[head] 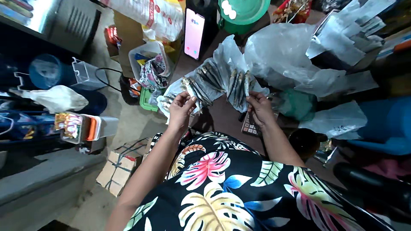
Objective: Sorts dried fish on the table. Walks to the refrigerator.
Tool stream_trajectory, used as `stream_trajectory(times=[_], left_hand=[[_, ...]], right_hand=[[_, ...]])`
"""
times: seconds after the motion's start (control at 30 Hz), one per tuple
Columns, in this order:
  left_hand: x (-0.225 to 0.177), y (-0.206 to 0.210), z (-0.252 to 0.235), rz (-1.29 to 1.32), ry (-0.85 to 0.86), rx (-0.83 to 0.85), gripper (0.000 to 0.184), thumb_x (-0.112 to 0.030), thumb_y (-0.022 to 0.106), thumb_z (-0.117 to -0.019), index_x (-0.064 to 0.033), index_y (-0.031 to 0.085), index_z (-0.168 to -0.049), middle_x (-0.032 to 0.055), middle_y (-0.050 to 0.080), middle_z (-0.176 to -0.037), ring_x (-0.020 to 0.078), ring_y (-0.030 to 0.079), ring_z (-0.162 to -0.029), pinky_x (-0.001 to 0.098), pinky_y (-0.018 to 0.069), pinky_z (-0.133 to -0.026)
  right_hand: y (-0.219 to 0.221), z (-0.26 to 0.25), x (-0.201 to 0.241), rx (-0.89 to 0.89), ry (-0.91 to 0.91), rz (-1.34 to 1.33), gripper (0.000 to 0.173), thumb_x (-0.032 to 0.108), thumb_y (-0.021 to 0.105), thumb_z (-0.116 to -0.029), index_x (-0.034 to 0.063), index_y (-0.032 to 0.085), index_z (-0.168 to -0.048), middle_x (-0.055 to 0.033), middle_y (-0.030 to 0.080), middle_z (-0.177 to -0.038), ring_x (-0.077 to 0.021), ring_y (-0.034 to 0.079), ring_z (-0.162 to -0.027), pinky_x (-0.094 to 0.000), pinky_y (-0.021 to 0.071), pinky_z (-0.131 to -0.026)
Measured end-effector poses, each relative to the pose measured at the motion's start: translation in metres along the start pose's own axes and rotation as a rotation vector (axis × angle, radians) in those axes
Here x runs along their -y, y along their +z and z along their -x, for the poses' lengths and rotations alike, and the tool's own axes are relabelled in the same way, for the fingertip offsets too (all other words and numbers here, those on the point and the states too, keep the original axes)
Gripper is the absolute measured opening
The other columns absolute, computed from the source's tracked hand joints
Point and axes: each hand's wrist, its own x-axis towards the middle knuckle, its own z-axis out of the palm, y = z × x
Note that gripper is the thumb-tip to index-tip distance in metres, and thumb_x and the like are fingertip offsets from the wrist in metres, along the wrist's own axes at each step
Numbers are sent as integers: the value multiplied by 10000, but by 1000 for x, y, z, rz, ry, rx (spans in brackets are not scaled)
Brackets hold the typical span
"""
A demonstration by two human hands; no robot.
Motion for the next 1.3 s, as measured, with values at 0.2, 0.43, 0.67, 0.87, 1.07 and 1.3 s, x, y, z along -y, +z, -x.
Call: stream_trajectory(times=[0.2, 0.43, 0.67, 0.87, 1.07, 1.3], left_hand=[[5, -1, -3, -19, 6, 15, 289, 5, 662, -935, -66, 594, -1207, 9, 667, -1027, 114, 675, -875, 304, 596, -819], [18, -21, 4, -33, -10, -15, 272, -10, 647, -952, -127, 580, -1188, -45, 678, -1006, 83, 671, -868, 296, 592, -829], [27, -36, 14, 50, -63, -120, 249, 2, 597, -971, -155, 567, -1163, -41, 668, -978, 84, 661, -830, 296, 587, -815], [24, -35, 22, 95, -68, -90, 230, -27, 604, -980, -161, 552, -1159, -46, 659, -955, 67, 644, -795, 272, 577, -769], [21, -30, 27, 129, -118, -66, 255, 23, 560, -987, -93, 522, -1211, 28, 684, -1041, 175, 712, -959, 367, 608, -885], [18, -22, 29, 443, -173, -4, 633, -550, 90, -1069, -163, 582, -1163, 29, 686, -1098, 170, 669, -1038, 369, 561, -903]], right_hand=[[4, 3, 2, -9, 3, -55, 249, 32, 617, -993, 37, 579, -1239, 0, 595, -926, -25, 532, -602, -167, 494, -532], [-17, 9, 23, -86, -173, -56, 276, 61, 612, -999, 29, 572, -1271, 5, 605, -930, -24, 540, -599, -169, 498, -523], [-15, 19, 20, -47, -157, -61, 257, 39, 601, -998, 29, 578, -1254, 13, 590, -882, -21, 531, -577, -161, 494, -509], [16, 24, 5, 95, -56, 3, 255, 59, 611, -998, 44, 599, -1252, 3, 624, -925, -25, 525, -593, -163, 463, -508], [67, 31, 0, 288, -72, 149, 329, 47, 651, -956, -13, 597, -1275, -38, 638, -939, -50, 556, -642, -212, 488, -543], [127, 51, -16, 561, -381, 471, 303, 15, 684, -902, -65, 664, -1194, -194, 657, -1054, -188, 648, -754, -318, 576, -656]])
